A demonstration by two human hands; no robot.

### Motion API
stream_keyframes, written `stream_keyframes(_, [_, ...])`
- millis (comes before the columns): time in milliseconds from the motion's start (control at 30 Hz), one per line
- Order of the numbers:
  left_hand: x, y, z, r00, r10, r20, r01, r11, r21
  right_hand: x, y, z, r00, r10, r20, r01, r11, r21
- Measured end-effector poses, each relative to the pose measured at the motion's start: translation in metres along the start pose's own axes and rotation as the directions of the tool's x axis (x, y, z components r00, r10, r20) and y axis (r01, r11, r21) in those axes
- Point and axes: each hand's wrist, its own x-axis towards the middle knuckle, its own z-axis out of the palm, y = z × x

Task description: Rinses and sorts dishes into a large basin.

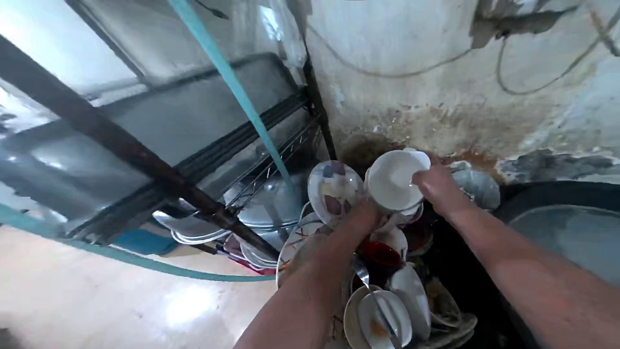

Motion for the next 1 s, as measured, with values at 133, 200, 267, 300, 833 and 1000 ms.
stream_keyframes(133, [0.000, -0.020, -0.010, 0.960, -0.225, -0.168, 0.076, 0.784, -0.616, 0.029, 0.014, 0.017, 0.998, 0.057, -0.024, -0.051, 0.976, 0.214])
stream_keyframes(200, [0.000, -0.039, -0.012, 0.942, -0.269, -0.203, 0.014, 0.632, -0.775, 0.032, 0.026, 0.013, 0.987, 0.159, -0.023, -0.139, 0.918, 0.371])
stream_keyframes(267, [-0.007, -0.040, -0.019, 0.929, -0.254, -0.269, -0.026, 0.679, -0.733, 0.029, 0.034, 0.004, 0.963, 0.265, -0.048, -0.214, 0.862, 0.458])
stream_keyframes(300, [-0.011, -0.035, -0.021, 0.930, -0.218, -0.296, -0.027, 0.763, -0.646, 0.027, 0.038, -0.002, 0.951, 0.305, -0.056, -0.246, 0.852, 0.462])
stream_keyframes(833, [0.025, 0.028, 0.066, 0.997, 0.083, -0.007, -0.078, 0.963, 0.257, -0.002, 0.074, -0.080, 0.906, 0.326, -0.269, -0.298, 0.944, 0.140])
stream_keyframes(1000, [0.026, 0.028, 0.048, 0.999, 0.052, -0.014, -0.050, 0.994, 0.097, -0.009, 0.035, -0.052, 0.985, -0.016, -0.174, 0.004, 0.997, -0.072])
